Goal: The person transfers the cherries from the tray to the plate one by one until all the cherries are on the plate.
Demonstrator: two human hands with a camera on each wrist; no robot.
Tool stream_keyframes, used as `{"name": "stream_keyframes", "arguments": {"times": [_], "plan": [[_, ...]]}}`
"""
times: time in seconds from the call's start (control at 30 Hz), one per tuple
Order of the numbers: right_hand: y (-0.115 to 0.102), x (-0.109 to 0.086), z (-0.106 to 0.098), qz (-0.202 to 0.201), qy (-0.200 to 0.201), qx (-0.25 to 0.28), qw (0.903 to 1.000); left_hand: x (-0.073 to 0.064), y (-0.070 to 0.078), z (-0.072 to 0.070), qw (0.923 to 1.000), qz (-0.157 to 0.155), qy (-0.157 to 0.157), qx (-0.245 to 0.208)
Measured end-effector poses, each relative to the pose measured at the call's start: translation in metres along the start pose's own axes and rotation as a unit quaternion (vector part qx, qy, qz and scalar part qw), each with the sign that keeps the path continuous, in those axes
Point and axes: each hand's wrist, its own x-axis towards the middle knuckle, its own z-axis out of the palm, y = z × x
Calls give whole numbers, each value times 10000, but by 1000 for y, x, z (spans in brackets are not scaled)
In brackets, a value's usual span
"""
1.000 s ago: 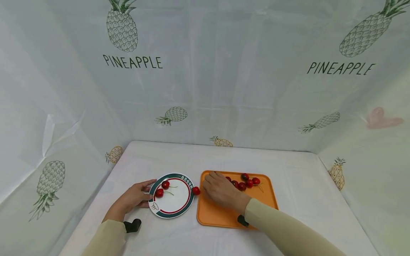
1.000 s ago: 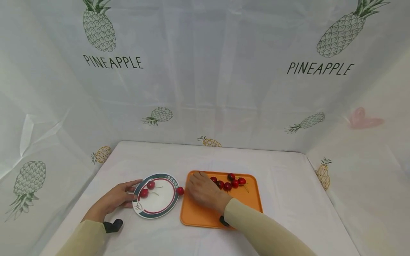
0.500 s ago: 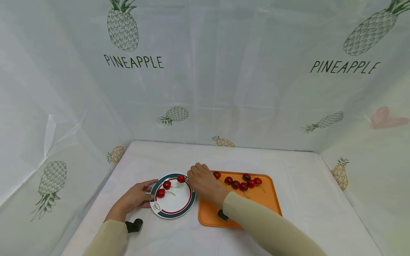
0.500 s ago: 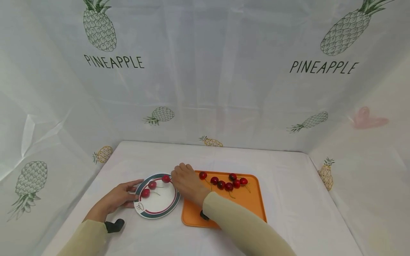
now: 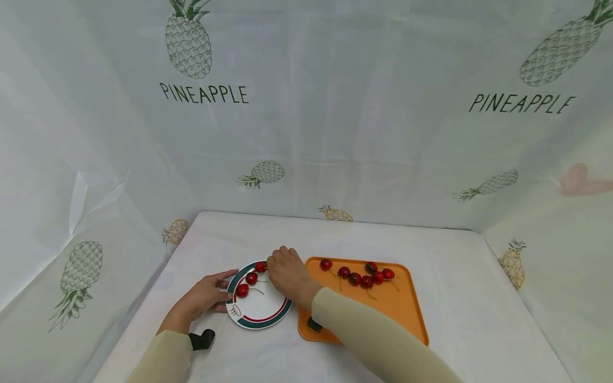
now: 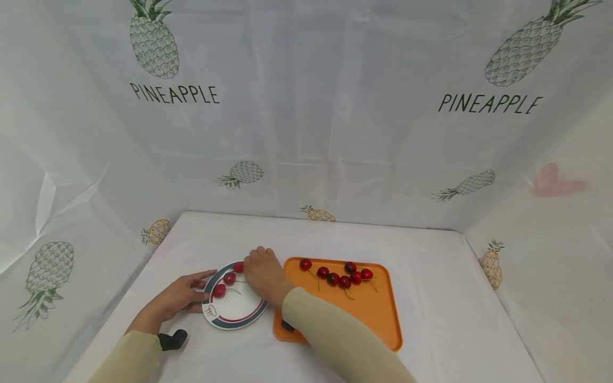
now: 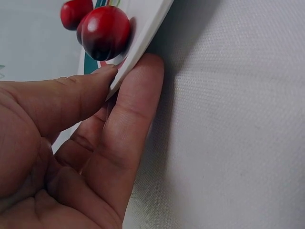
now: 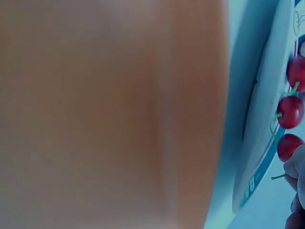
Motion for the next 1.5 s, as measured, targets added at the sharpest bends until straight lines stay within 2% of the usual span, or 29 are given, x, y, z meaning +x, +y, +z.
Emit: {"name": "stream_keyframes", "arguments": {"times": [0.43, 0.67, 1.0, 1.23, 1.5], "plan": [[-10, 2, 2, -61, -331, -68, 9994, 3, -1, -1, 10000, 30, -58, 61], [-10, -2, 4, -106, -451, -74, 9989, 2, -1, 0, 9998, 107, -164, -54], [-2, -11, -6, -147, -192, -50, 9997, -1, 0, -2, 9997, 156, -198, -72], [11, -28, -14, -71, 145, 43, 9999, 0, -1, -1, 9998, 112, -136, 37], [27, -49, -15, 203, 198, 114, 9995, 0, -1, 0, 9997, 145, -164, 90]]}}
